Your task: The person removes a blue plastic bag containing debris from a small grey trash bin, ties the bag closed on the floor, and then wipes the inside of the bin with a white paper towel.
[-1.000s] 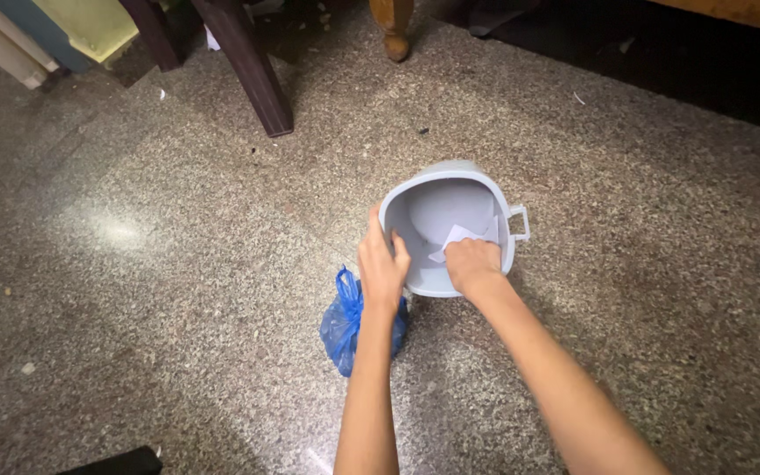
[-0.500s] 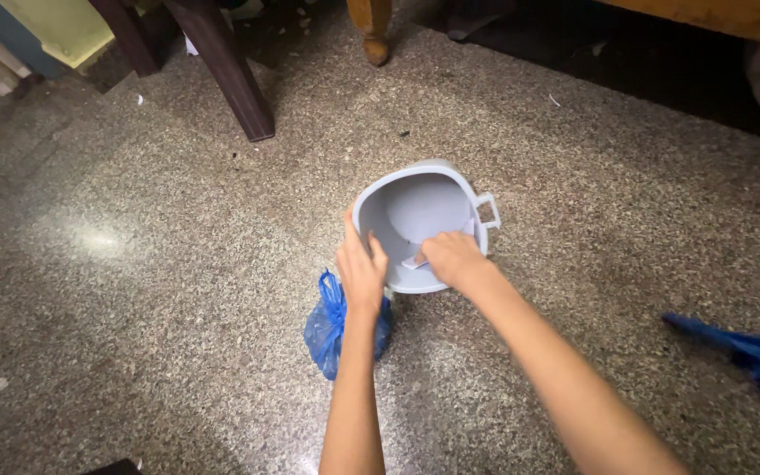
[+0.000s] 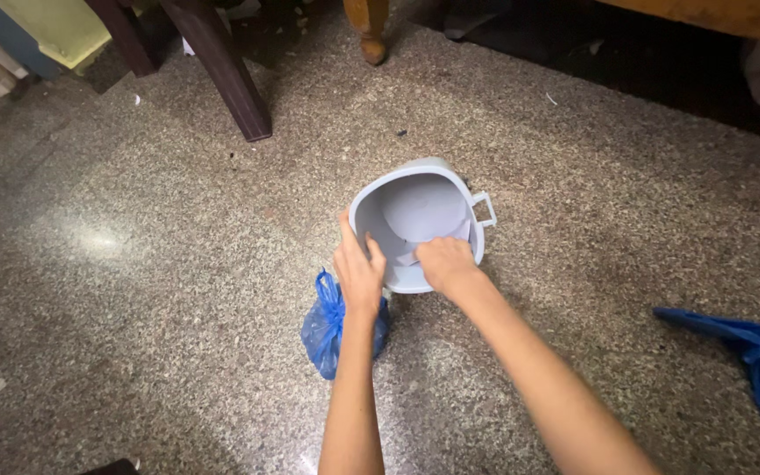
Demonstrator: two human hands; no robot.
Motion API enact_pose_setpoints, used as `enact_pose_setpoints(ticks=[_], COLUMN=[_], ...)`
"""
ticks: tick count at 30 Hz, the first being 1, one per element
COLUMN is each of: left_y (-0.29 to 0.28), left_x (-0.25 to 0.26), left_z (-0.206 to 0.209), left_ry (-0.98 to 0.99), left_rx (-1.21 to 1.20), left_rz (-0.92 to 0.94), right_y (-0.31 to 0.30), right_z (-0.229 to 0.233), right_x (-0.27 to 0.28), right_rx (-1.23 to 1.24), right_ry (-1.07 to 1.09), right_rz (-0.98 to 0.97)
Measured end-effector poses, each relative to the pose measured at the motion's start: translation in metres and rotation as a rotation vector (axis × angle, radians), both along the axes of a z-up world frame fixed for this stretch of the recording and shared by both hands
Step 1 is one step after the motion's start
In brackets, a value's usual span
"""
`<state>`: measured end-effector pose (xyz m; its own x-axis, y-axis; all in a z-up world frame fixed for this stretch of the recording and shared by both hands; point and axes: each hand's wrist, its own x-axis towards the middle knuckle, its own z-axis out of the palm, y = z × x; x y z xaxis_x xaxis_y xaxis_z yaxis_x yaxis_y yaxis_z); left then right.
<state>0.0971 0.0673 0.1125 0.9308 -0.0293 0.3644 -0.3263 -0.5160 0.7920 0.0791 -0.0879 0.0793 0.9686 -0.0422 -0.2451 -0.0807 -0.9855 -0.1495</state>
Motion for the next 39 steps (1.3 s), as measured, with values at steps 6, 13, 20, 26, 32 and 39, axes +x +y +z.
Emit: enact_pose_setpoints(ticks=[6, 13, 20, 26, 32, 39], left_y=[-0.001, -0.001, -0.01, -0.013, -0.017, -0.034], left_x=[-0.003, -0.006, -0.01, -0.007, 0.001, 0.012], left_z=[0.004, 0.005, 0.01, 0.017, 0.018, 0.021], left_ry=[-0.083, -0.06, -0.075, -0.009, -0.025, -0.069], left_rx=[-0.003, -0.041, -0.021, 0.046, 0.08, 0.121], left_rz=[-0.01, -0.022, 0.033, 0.013, -0.017, -0.072], right_y=[0.011, 0.001, -0.002, -0.013, -0.022, -0.035], right_z=[-0.007, 0.013, 0.014, 0.002, 0.003, 0.018], right_x=[-0.001, -0.001, 0.001, 0.001, 0.002, -0.015], right_rx=[-0.078, 0.409, -0.127, -0.169, -0.112, -0.035], right_ry=[-0.005, 0.057, 0.068, 0.06, 0.049, -0.011], right_rz=[-0.089, -0.132, -0.081, -0.024, -0.048, -0.055])
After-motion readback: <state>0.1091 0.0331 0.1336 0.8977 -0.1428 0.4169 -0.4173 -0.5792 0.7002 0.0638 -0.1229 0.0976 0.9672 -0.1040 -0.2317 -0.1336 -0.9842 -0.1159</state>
